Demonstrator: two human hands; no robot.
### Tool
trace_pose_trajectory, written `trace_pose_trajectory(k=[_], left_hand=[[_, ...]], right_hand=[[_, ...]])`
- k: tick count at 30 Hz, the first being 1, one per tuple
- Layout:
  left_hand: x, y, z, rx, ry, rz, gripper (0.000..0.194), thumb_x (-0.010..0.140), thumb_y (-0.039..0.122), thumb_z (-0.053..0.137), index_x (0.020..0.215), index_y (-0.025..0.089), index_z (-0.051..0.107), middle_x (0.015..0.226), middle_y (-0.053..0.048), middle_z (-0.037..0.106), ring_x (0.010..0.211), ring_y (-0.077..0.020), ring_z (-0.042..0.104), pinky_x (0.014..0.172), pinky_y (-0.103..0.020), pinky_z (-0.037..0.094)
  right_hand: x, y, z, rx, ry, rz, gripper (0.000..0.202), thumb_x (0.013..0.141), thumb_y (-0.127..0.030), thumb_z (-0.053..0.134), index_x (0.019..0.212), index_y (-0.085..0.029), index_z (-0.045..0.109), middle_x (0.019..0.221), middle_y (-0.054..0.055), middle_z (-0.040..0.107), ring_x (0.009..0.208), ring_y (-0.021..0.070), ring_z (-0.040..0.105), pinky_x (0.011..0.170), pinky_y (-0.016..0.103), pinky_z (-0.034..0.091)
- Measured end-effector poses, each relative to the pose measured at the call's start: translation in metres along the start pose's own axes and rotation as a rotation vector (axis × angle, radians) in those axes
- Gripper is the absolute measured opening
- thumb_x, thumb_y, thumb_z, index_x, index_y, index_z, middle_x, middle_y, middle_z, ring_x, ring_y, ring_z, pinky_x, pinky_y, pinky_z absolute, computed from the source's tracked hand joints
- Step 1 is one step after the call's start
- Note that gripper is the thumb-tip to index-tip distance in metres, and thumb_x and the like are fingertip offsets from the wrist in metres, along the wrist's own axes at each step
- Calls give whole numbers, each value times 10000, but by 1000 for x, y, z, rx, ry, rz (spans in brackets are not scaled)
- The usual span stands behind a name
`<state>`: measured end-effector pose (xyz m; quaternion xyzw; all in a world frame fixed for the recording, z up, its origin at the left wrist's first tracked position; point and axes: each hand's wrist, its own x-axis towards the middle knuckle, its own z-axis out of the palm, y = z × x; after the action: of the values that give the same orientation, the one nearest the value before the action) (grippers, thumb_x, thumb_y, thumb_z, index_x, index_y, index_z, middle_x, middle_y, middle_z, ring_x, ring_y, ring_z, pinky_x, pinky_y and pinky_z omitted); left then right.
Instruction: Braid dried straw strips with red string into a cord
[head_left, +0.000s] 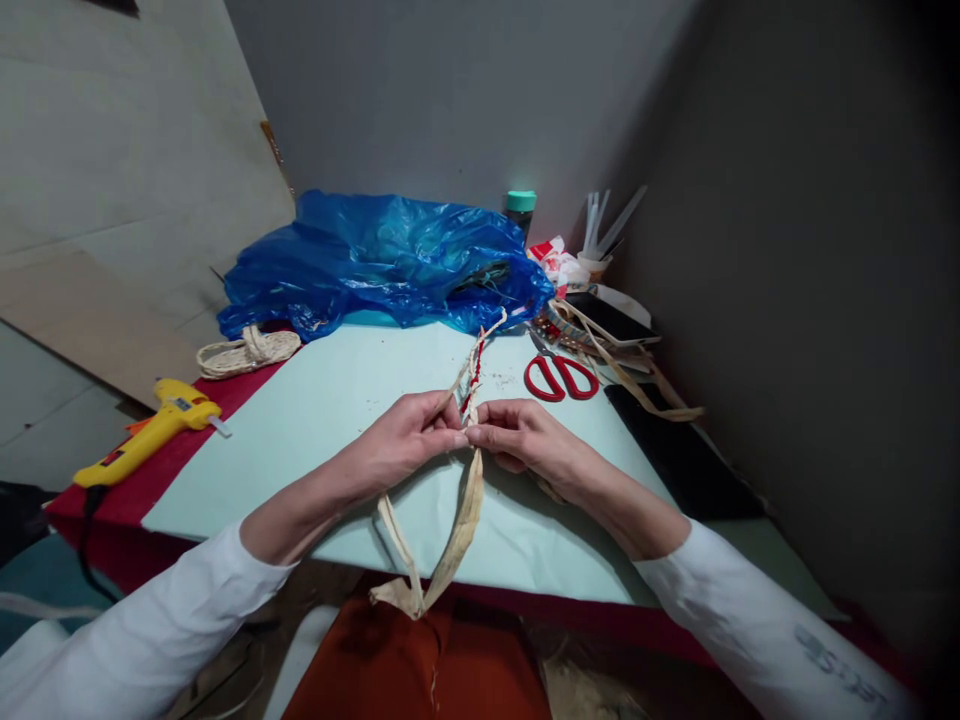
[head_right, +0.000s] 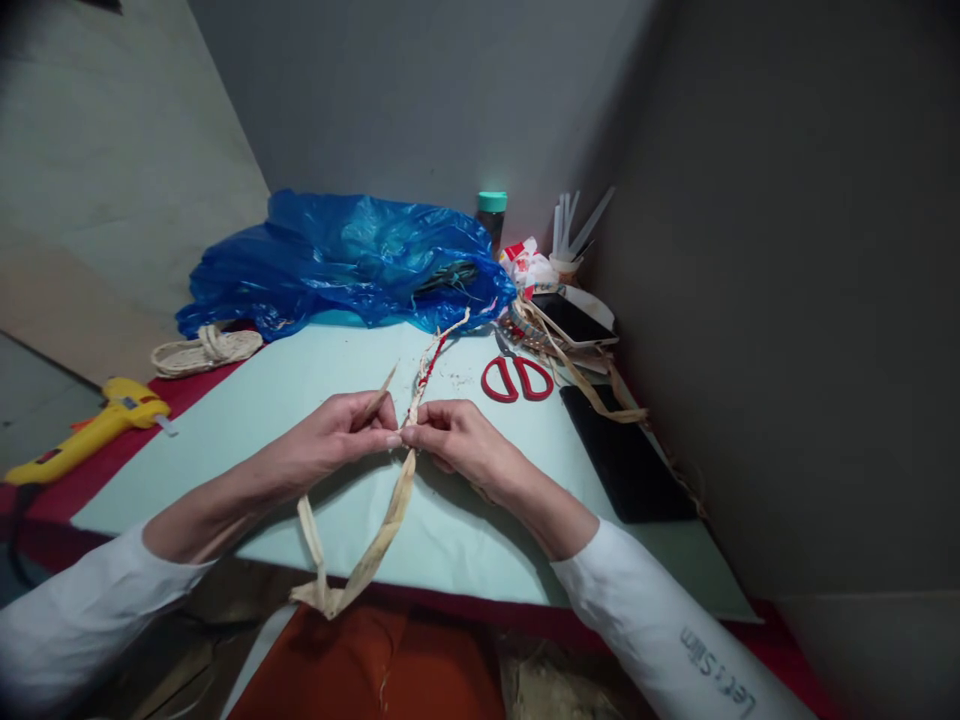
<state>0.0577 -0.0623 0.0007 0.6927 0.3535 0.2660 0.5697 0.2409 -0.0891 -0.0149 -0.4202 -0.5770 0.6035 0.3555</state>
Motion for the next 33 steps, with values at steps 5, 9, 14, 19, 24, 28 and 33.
trace_pose_trajectory(k=[5, 9, 14, 19, 24, 28, 33], left_hand=[[4, -10, -7, -37, -9, -106, 165, 761, 247, 624, 694, 163, 499, 566, 62, 378, 512, -67, 300, 485, -220, 211], [6, -14, -10, -84, -45, -229, 214, 772, 318, 624, 702, 178, 479, 526, 72, 335, 457, -63, 249, 439, -224, 153], [2, -8, -24, -47, 49, -224, 376, 859, 530, 461, 765, 173, 528, 577, 44, 399, 445, -63, 227, 435, -228, 131], [-6, 4, -30, 93, 99, -103, 378, 870, 442, 467, 644, 151, 552, 495, 42, 361, 453, -71, 285, 455, -223, 210], [-20, 16, -16, 138, 129, -85, 224, 880, 361, 463, 828, 168, 566, 536, 32, 538, 437, -84, 424, 474, -217, 320], [-26, 21, -6, 306, 125, -46, 161, 879, 317, 467, 842, 189, 556, 649, 11, 614, 570, -128, 548, 575, -254, 407], [-18, 15, 5, 611, 312, 125, 128, 814, 214, 533, 737, 175, 628, 857, -29, 579, 823, -163, 552, 739, -296, 417]], right_hand=[[1, 3, -3, -118, 19, 45, 289, 811, -389, 621, 677, -156, 513, 539, -67, 360, 476, 62, 257, 459, 254, 149], [2, 5, -3, -217, 42, 30, 296, 823, -348, 596, 620, -161, 489, 527, -63, 352, 495, 70, 284, 485, 252, 180], [0, 5, -1, -268, 92, -33, 234, 855, -312, 556, 683, -154, 548, 571, -54, 381, 517, 76, 308, 503, 242, 212], [-1, 5, 4, -247, 94, -91, 280, 891, -332, 510, 749, -129, 641, 596, -30, 444, 519, 83, 323, 495, 245, 218], [0, 8, 5, -256, 186, -117, 321, 875, -392, 545, 742, -128, 668, 541, -46, 392, 491, 79, 277, 476, 250, 180], [-1, 7, 6, -260, 200, -128, 337, 871, -397, 552, 720, -120, 673, 530, -49, 384, 487, 75, 276, 473, 250, 182], [-2, 6, 6, -267, 201, -146, 329, 874, -377, 550, 726, -115, 683, 526, -49, 389, 484, 73, 284, 474, 246, 189]])
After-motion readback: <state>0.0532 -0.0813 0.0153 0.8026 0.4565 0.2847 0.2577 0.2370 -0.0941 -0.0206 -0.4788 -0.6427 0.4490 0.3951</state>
